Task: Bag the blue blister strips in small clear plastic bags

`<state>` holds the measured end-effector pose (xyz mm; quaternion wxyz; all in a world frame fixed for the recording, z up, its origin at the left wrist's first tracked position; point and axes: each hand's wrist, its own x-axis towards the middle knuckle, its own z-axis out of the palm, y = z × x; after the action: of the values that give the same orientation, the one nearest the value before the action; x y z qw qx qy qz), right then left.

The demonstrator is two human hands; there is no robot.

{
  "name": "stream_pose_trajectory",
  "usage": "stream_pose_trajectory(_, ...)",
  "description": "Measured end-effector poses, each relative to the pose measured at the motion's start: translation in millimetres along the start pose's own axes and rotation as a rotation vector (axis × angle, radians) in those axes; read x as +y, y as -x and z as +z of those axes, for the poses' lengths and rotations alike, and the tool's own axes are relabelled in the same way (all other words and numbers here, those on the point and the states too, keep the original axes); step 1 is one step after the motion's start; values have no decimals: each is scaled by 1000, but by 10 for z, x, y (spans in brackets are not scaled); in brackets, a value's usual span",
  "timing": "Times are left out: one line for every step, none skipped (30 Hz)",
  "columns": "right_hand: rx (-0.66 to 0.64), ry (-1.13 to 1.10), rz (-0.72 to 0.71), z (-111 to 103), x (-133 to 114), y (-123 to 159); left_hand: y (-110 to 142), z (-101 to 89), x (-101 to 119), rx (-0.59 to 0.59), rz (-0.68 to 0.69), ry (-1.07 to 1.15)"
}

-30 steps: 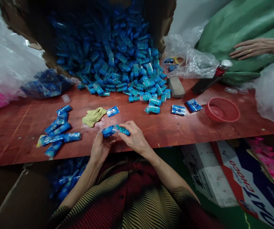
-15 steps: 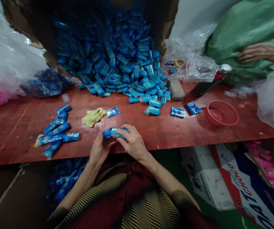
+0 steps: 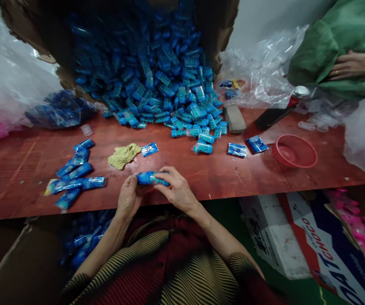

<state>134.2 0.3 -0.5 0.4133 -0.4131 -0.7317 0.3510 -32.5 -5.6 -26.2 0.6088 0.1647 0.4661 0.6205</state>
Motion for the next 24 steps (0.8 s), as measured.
stream_pose_trajectory(-5, 2, -13, 5, 20, 0, -4, 17, -2, 4, 6, -14)
stream_pose_trajectory(-2, 8, -22, 18, 48, 2, -8, 39, -6, 7, 5, -26)
stream_pose_trajectory(8, 19, -26, 40, 82, 5, -11, 66, -14, 6, -6, -31)
stream_pose_trajectory(24, 34, -25, 70, 119, 10, -13, 98, -25, 3, -25, -25)
stream_pose_trajectory(46, 53, -20, 107, 157, 15, -14, 131, -38, -4, -54, -6)
stream_pose_trajectory(71, 74, -12, 146, 190, 20, -17, 164, -51, -14, -89, 24)
stream_pose_trajectory(95, 94, -1, 183, 217, 26, -21, 194, -64, -24, -127, 60)
stream_pose_trajectory(108, 106, 12, 213, 233, 32, -27, 219, -75, -33, -163, 94)
stream_pose_trajectory(107, 107, 25, 232, 240, 36, -36, 238, -82, -34, -197, 120)
stream_pose_trajectory(90, 89, 37, 237, 237, 39, -47, 249, -85, -30, -232, 134)
stream_pose_trajectory(56, 52, 45, 228, 226, 39, -61, 254, -82, -21, -268, 140)
stream_pose_trajectory(13, -4, 52, 205, 211, 36, -75, 253, -73, -9, -302, 140)
stream_pose_trajectory(-28, -74, 62, 173, 198, 28, -90, 248, -60, 0, -335, 137)
stream_pose_trajectory(-59, -152, 81, 137, 188, 16, -105, 242, -44, 1, -367, 134)
stream_pose_trajectory(-77, -235, 114, 102, 187, 2, -119, 235, -27, -10, -397, 128)
stream_pose_trajectory(-86, -318, 159, 74, 194, -16, -132, 229, -10, -33, -420, 124)
stream_pose_trajectory(-85, -396, 210, 54, 210, -34, -143, 225, 6, -61, -435, 121)
stream_pose_trajectory(-79, -463, 260, 45, 235, -51, -152, 222, 19, -90, -447, 118)
stream_pose_trajectory(-71, -510, 299, 43, 264, -68, -159, 220, 28, -114, -455, 117)
stream_pose_trajectory(-61, -529, 321, 46, 296, -81, -164, 220, 34, -132, -461, 117)
stream_pose_trajectory(-46, -519, 327, 51, 327, -91, -167, 220, 36, -144, -465, 117)
stream_pose_trajectory(-28, -492, 321, 55, 356, -97, -168, 221, 36, -149, -470, 117)
stream_pose_trajectory(-13, -465, 309, 55, 381, -99, -168, 223, 33, -151, -478, 117)
stream_pose_trajectory(-10, -448, 296, 51, 400, -97, -167, 225, 28, -148, -485, 119)
